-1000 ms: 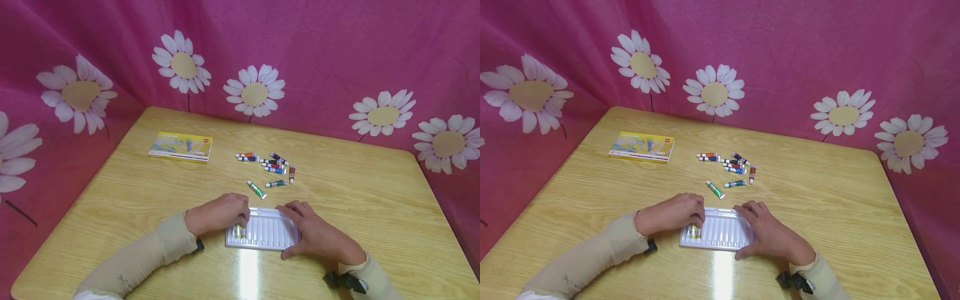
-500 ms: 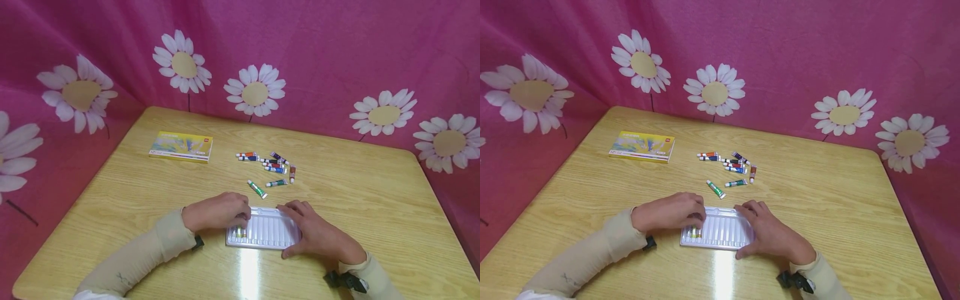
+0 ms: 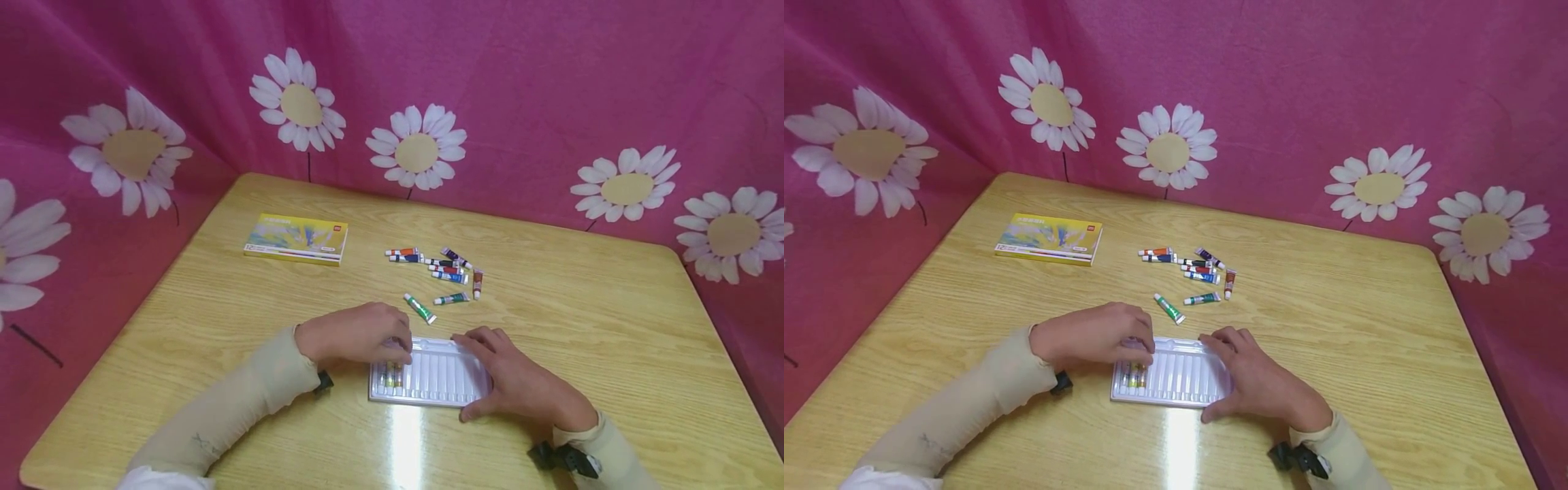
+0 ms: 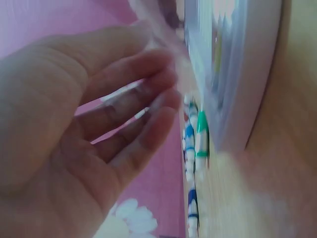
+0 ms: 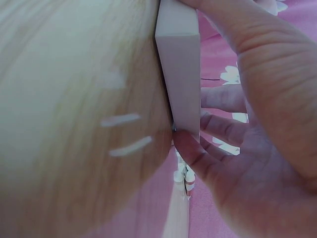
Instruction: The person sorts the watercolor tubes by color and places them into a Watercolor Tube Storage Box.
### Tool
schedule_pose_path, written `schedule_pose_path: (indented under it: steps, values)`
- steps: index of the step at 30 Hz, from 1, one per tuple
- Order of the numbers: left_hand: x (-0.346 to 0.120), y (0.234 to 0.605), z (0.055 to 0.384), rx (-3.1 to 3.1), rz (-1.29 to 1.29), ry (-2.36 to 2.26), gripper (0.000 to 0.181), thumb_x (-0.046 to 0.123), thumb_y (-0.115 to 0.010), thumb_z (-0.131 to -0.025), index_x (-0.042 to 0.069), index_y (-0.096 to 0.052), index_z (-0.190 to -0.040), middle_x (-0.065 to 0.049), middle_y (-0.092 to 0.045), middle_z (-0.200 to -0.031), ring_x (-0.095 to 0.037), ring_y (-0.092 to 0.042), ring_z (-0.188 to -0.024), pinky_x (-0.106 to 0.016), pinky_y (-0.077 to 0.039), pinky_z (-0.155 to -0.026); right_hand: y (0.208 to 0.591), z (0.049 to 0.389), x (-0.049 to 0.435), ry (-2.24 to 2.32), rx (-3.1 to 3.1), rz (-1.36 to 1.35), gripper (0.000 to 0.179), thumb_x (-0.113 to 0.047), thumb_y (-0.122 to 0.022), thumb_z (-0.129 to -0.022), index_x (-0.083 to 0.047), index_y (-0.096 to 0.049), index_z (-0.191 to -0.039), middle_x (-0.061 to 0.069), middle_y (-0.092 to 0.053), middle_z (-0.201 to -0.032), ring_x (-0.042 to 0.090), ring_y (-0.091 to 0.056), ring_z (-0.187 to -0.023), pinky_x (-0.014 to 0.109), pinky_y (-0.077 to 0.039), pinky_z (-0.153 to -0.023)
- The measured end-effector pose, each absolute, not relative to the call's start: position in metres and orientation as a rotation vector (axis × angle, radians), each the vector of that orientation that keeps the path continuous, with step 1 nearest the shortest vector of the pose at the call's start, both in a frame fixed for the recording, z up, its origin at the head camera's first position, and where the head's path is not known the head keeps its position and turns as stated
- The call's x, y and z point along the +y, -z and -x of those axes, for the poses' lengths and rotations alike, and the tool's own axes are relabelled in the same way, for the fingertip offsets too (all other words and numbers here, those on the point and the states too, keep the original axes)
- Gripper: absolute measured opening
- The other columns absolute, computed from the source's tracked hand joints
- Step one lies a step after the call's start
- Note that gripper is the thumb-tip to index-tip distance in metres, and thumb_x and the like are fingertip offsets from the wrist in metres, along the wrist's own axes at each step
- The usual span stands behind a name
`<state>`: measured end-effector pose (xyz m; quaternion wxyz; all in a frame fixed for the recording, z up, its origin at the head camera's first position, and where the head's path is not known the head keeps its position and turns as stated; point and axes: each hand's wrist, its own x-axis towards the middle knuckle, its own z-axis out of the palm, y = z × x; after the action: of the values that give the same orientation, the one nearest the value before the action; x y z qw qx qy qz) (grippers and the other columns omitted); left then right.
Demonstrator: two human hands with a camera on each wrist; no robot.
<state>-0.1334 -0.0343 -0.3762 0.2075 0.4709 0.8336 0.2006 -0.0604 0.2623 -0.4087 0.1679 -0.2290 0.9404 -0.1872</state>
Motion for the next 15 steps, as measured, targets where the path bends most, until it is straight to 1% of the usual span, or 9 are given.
schedule_pose_path:
  steps: [4, 6, 8, 10, 12, 15]
  values:
    - [-0.036, 0.376, 0.15, 2.364, -1.266, -0.671, 0.02, 0.035, -0.068, -0.1, 0.022, -0.079, -0.11, 0.011, -0.074, -0.102, -0.005, -0.062, -0.092, -0.024, -0.055, -0.092, 0.409, 0.061, 0.262, 0.54, 2.678, 0.656, 0.113, -0.076, -0.082, -0.065, -0.021, -0.043, -0.157, 0.003, -0.045, -0.151, 0.023, -0.043, -0.136, 0.05, -0.048, -0.113]
    - [-0.038, 0.377, 0.157, 2.389, -1.211, -0.719, 0.02, 0.034, -0.068, -0.1, 0.021, -0.079, -0.111, 0.011, -0.073, -0.1, -0.006, -0.062, -0.09, -0.024, -0.055, -0.089, 0.409, 0.061, 0.262, 0.537, 2.68, 0.661, 0.114, -0.076, -0.081, -0.065, -0.021, -0.043, -0.157, 0.002, -0.045, -0.151, 0.023, -0.043, -0.136, 0.05, -0.048, -0.113]
    - [-0.038, 0.378, 0.163, 2.425, -1.146, -0.757, 0.02, 0.033, -0.068, -0.1, 0.021, -0.079, -0.112, 0.011, -0.072, -0.101, -0.007, -0.062, -0.092, -0.025, -0.055, -0.09, 0.409, 0.061, 0.262, 0.536, 2.681, 0.663, 0.114, -0.076, -0.082, -0.065, -0.021, -0.043, -0.157, 0.003, -0.045, -0.152, 0.023, -0.043, -0.137, 0.05, -0.048, -0.113]
    - [-0.038, 0.38, 0.166, 2.478, -1.085, -0.775, 0.021, 0.033, -0.068, -0.101, 0.021, -0.078, -0.114, 0.01, -0.072, -0.107, -0.01, -0.063, -0.099, -0.029, -0.055, -0.096, 0.409, 0.061, 0.262, 0.532, 2.681, 0.661, 0.114, -0.076, -0.082, -0.065, -0.021, -0.043, -0.157, 0.003, -0.044, -0.152, 0.024, -0.043, -0.137, 0.051, -0.047, -0.114]
    - [-0.037, 0.381, 0.168, 2.541, -1.013, -0.779, 0.024, 0.034, -0.065, -0.102, 0.021, -0.076, -0.119, 0.007, -0.071, -0.117, -0.013, -0.062, -0.113, -0.035, -0.052, -0.107, 0.408, 0.061, 0.262, 0.534, 2.678, 0.654, 0.114, -0.075, -0.082, -0.065, -0.021, -0.042, -0.158, 0.004, -0.044, -0.153, 0.026, -0.042, -0.138, 0.052, -0.047, -0.114]
    - [-0.033, 0.383, 0.175, 2.638, -0.941, -0.758, 0.029, 0.034, -0.063, -0.103, 0.02, -0.073, -0.126, 0.004, -0.068, -0.131, -0.018, -0.057, -0.133, -0.043, -0.043, -0.12, 0.408, 0.061, 0.263, 0.543, 2.67, 0.642, 0.114, -0.075, -0.082, -0.065, -0.022, -0.042, -0.158, 0.006, -0.043, -0.154, 0.027, -0.042, -0.139, 0.053, -0.046, -0.114]
